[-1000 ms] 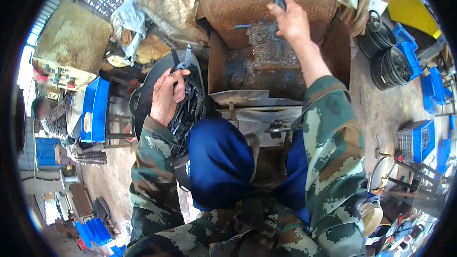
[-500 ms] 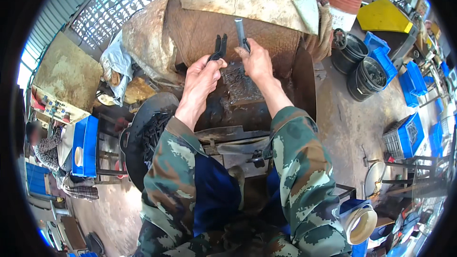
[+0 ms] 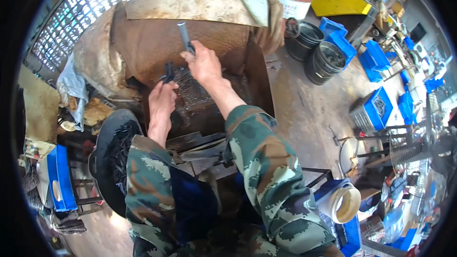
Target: Polishing small black metal components using a bench-mounted polishing wheel and inspecting them.
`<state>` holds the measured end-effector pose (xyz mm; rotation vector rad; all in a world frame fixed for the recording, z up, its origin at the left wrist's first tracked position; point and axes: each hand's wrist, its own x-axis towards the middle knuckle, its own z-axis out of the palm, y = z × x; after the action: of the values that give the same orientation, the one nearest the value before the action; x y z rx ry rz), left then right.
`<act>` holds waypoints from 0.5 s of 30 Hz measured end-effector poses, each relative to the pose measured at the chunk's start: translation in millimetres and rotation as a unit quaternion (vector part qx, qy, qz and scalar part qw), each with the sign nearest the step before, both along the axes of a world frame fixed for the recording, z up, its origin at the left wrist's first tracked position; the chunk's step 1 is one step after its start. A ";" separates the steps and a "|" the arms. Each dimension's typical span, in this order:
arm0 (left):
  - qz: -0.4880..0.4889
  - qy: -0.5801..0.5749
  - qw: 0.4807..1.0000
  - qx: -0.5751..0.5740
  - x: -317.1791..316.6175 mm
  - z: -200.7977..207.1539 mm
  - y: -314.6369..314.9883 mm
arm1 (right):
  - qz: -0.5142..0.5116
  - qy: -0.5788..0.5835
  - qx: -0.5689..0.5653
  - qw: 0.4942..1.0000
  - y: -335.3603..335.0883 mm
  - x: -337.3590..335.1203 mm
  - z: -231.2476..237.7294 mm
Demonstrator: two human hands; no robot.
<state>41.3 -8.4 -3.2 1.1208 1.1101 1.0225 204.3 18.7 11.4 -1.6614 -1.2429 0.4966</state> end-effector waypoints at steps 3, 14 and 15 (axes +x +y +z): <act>-0.005 -0.008 1.000 0.003 -5.9 9.0 -1.8 | -0.003 -0.043 0.068 0.997 6.0 -7.3 -2.0; -0.001 -0.025 1.000 0.009 -4.1 15.7 -6.6 | 0.004 -0.037 0.061 0.997 -0.3 -6.2 -2.2; 0.003 -0.032 0.999 0.010 -6.7 16.3 -7.7 | 0.009 -0.036 0.062 0.997 -0.3 -10.2 -1.3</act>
<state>34.6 -16.2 13.0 1.0947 1.0551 1.0684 194.0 18.4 10.1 -1.5765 -1.3146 0.3659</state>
